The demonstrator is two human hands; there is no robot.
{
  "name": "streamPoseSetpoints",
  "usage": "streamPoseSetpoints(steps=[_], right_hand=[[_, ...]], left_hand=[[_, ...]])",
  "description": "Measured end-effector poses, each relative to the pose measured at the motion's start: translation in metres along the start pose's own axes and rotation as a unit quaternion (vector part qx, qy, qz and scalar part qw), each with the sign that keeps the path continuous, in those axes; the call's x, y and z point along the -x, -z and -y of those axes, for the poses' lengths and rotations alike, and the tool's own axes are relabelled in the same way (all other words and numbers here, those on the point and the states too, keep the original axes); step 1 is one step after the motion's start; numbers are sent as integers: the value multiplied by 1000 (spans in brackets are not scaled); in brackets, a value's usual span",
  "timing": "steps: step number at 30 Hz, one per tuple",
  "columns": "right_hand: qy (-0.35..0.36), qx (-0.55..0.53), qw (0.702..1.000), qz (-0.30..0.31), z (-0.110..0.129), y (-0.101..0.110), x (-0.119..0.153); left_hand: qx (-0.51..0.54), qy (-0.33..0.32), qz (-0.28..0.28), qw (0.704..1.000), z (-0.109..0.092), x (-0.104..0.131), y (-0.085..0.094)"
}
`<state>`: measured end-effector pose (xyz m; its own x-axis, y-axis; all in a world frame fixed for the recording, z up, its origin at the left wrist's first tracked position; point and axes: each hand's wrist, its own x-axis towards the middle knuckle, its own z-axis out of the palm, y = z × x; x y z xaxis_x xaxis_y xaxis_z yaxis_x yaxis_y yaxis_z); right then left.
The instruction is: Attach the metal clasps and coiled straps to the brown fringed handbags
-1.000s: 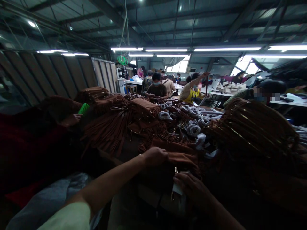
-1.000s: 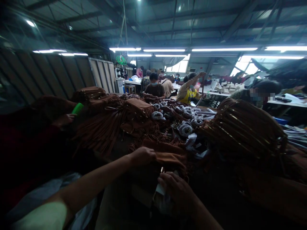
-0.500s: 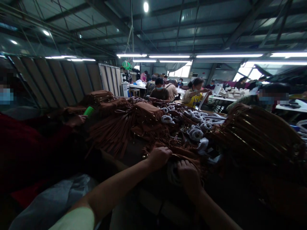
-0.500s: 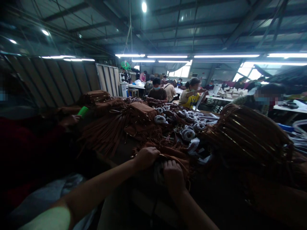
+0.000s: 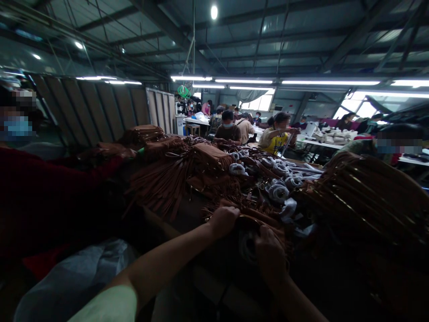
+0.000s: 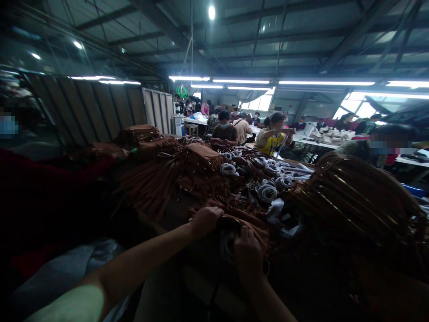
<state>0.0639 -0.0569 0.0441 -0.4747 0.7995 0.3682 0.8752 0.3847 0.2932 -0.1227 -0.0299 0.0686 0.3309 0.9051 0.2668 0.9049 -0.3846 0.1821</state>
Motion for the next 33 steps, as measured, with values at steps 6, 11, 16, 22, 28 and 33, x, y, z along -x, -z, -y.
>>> streamPoseSetpoints(steps=[6,11,16,22,28,33], right_hand=[[-69,-87,993,40,6,-9,-12],[18,-160,987,-3,11,-22,9],[71,-220,971,55,-2,-36,19],[1,-218,976,30,-10,-28,-5],[-89,-172,978,75,9,-38,-8],[-71,-255,964,0,34,-32,12]], left_hand=[[25,-3,13,1000,6,17,-6],[38,23,-6,999,14,25,-6],[11,57,-64,996,8,18,-7],[-23,-14,-34,999,1,24,-10],[141,84,-12,986,28,57,12],[278,185,47,941,54,83,12]])
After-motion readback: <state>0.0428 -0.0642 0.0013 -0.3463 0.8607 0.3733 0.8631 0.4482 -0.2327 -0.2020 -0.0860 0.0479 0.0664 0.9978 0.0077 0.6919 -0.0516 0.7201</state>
